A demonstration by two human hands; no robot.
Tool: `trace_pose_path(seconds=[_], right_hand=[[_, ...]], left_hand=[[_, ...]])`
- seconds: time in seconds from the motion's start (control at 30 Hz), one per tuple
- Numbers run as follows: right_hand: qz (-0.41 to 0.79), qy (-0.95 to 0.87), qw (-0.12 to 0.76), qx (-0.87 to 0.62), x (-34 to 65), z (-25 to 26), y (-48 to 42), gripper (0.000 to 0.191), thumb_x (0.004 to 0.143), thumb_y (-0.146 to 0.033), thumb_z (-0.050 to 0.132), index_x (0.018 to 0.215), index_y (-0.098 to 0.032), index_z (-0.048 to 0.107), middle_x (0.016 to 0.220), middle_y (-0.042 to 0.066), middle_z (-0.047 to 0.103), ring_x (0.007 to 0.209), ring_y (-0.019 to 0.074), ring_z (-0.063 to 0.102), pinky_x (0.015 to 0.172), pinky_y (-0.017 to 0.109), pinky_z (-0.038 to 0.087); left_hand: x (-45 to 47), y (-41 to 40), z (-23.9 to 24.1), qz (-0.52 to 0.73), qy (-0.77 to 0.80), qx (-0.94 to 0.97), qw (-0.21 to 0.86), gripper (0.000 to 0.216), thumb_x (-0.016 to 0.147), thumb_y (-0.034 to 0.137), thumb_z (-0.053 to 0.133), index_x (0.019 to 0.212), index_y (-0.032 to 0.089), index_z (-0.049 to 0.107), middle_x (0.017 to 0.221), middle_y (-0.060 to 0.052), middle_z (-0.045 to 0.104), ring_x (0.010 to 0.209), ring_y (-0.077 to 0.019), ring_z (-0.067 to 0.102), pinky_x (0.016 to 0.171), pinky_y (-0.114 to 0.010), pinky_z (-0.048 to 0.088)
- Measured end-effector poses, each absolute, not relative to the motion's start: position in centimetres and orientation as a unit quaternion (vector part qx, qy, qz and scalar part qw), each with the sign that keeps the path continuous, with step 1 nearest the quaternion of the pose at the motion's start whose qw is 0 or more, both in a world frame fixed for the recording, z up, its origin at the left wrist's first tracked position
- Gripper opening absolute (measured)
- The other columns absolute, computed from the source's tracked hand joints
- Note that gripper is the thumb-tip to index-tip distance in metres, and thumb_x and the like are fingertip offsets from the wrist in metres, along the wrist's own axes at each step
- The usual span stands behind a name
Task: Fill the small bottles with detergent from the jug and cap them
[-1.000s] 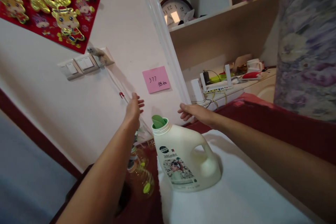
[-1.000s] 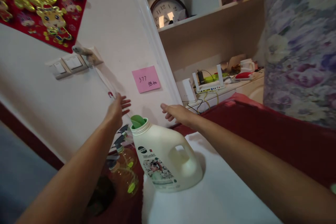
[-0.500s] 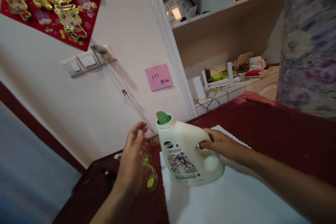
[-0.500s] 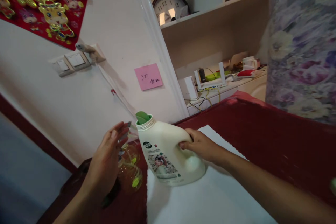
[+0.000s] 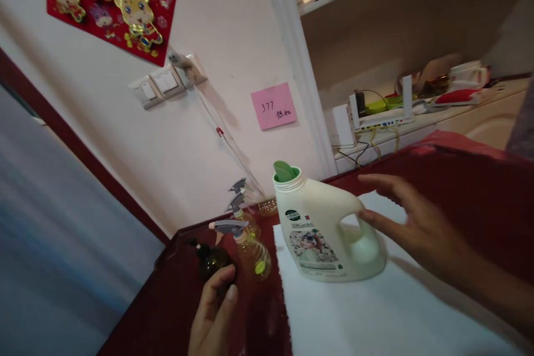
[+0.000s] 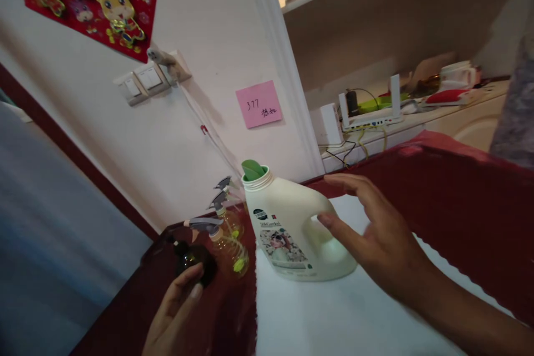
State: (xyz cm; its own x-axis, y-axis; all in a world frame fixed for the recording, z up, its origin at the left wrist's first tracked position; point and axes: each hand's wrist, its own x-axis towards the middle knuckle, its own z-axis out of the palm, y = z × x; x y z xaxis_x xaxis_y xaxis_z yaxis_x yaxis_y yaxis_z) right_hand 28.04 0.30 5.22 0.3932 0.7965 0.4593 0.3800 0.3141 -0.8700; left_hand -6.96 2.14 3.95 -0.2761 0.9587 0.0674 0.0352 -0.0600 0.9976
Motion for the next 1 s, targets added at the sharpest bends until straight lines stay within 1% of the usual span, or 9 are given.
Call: trace_pose_path(seconds=[0.07, 0.17, 0.33, 0.4, 0.5, 0.6, 0.7, 0.77, 1.0], right_hand=[[0.061, -0.567, 0.625, -0.534, 27.0, 6.3, -1.7, 0.047, 0.091, -0.059, 0.065, 0.133, -0.04, 0.057, 0.142, 0.003, 0.055, 0.133, 0.0338, 0.051, 0.114, 0.052, 0.042], [0.017, -0.594, 0.625, -0.506, 26.1, 6.9, -3.1, 0.043, 0.093, -0.055, 0.065, 0.133, -0.043, 0.056, 0.14, 0.0, 0.056, 0.13, 0.0321, 0.053, 0.113, 0.049, 0.045], [0.156, -0.53, 0.594, -0.585, 28.2, 4.9, -0.2, 0.061, 0.082, -0.072, 0.069, 0.131, -0.037, 0.056, 0.142, 0.005, 0.056, 0.13, 0.0379, 0.052, 0.109, 0.06, 0.043], [0.238, -0.524, 0.572, -0.584, 29.1, 3.9, 1.5, 0.067, 0.077, -0.075, 0.072, 0.125, -0.03, 0.06, 0.135, 0.008, 0.061, 0.125, 0.0369, 0.056, 0.104, 0.054, 0.048], [0.329, -0.531, 0.545, -0.559, 29.3, 3.0, 3.2, 0.061, 0.076, -0.077, 0.07, 0.106, -0.024, 0.067, 0.109, 0.009, 0.07, 0.105, 0.0332, 0.065, 0.084, 0.043, 0.054], [0.354, -0.528, 0.54, -0.551, 28.7, 2.6, 3.7, 0.059, 0.076, -0.08, 0.069, 0.09, -0.023, 0.067, 0.093, 0.008, 0.07, 0.089, 0.03, 0.066, 0.071, 0.039, 0.053], [0.36, -0.525, 0.546, -0.545, 28.5, 2.4, 3.9, 0.059, 0.075, -0.08, 0.07, 0.087, -0.022, 0.067, 0.091, 0.008, 0.069, 0.086, 0.0285, 0.064, 0.072, 0.039, 0.052], [0.359, -0.527, 0.549, -0.54, 28.6, 2.3, 3.9, 0.058, 0.075, -0.08, 0.071, 0.086, -0.022, 0.067, 0.088, 0.007, 0.068, 0.084, 0.0275, 0.063, 0.071, 0.038, 0.051], [0.372, -0.522, 0.552, -0.534, 28.6, 2.2, 3.9, 0.053, 0.079, -0.075, 0.071, 0.088, -0.023, 0.068, 0.087, 0.006, 0.067, 0.081, 0.0252, 0.061, 0.067, 0.035, 0.049]], left_hand=[[-7.2, 2.4, 2.5, 0.572, 0.548, 0.439, 0.423, 0.066, 0.067, 0.058, 0.088, 0.122, 0.03, 0.067, 0.135, -0.006, 0.069, 0.129, -0.0341, 0.061, 0.096, -0.037, 0.056], [-6.7, 2.9, 1.6, 0.583, 0.537, 0.428, 0.434, 0.067, 0.075, 0.053, 0.085, 0.133, 0.034, 0.058, 0.142, -0.007, 0.064, 0.131, -0.0312, 0.06, 0.103, -0.039, 0.052], [-6.0, 3.0, 1.4, 0.584, 0.535, 0.444, 0.418, 0.057, 0.079, 0.048, 0.082, 0.129, 0.032, 0.06, 0.144, -0.007, 0.06, 0.138, -0.0311, 0.053, 0.112, -0.042, 0.045], [-6.1, 3.0, 1.4, 0.589, 0.539, 0.449, 0.401, 0.054, 0.078, 0.046, 0.082, 0.126, 0.03, 0.062, 0.145, -0.008, 0.059, 0.14, -0.0325, 0.051, 0.115, -0.044, 0.042], [-6.3, 3.4, 1.3, 0.595, 0.539, 0.456, 0.385, 0.06, 0.075, 0.043, 0.086, 0.128, 0.028, 0.063, 0.145, -0.011, 0.059, 0.141, -0.0361, 0.05, 0.116, -0.048, 0.042], [-6.3, 4.1, 1.3, 0.584, 0.541, 0.471, 0.379, 0.071, 0.07, 0.04, 0.09, 0.134, 0.029, 0.061, 0.149, -0.013, 0.057, 0.142, -0.0381, 0.047, 0.116, -0.05, 0.042], [-5.9, 4.9, 1.4, 0.567, 0.546, 0.481, 0.385, 0.074, 0.073, 0.039, 0.088, 0.14, 0.028, 0.057, 0.156, -0.012, 0.051, 0.148, -0.036, 0.042, 0.12, -0.048, 0.037], [-5.5, 5.5, 1.3, 0.562, 0.541, 0.481, 0.4, 0.077, 0.074, 0.037, 0.087, 0.143, 0.028, 0.054, 0.158, -0.012, 0.049, 0.148, -0.0348, 0.043, 0.119, -0.046, 0.039], [-4.8, 8.5, -0.4, 0.561, 0.501, 0.501, 0.427, 0.082, 0.066, 0.029, 0.089, 0.139, 0.021, 0.05, 0.142, -0.017, 0.064, 0.132, -0.0342, 0.061, 0.113, -0.045, 0.047]])
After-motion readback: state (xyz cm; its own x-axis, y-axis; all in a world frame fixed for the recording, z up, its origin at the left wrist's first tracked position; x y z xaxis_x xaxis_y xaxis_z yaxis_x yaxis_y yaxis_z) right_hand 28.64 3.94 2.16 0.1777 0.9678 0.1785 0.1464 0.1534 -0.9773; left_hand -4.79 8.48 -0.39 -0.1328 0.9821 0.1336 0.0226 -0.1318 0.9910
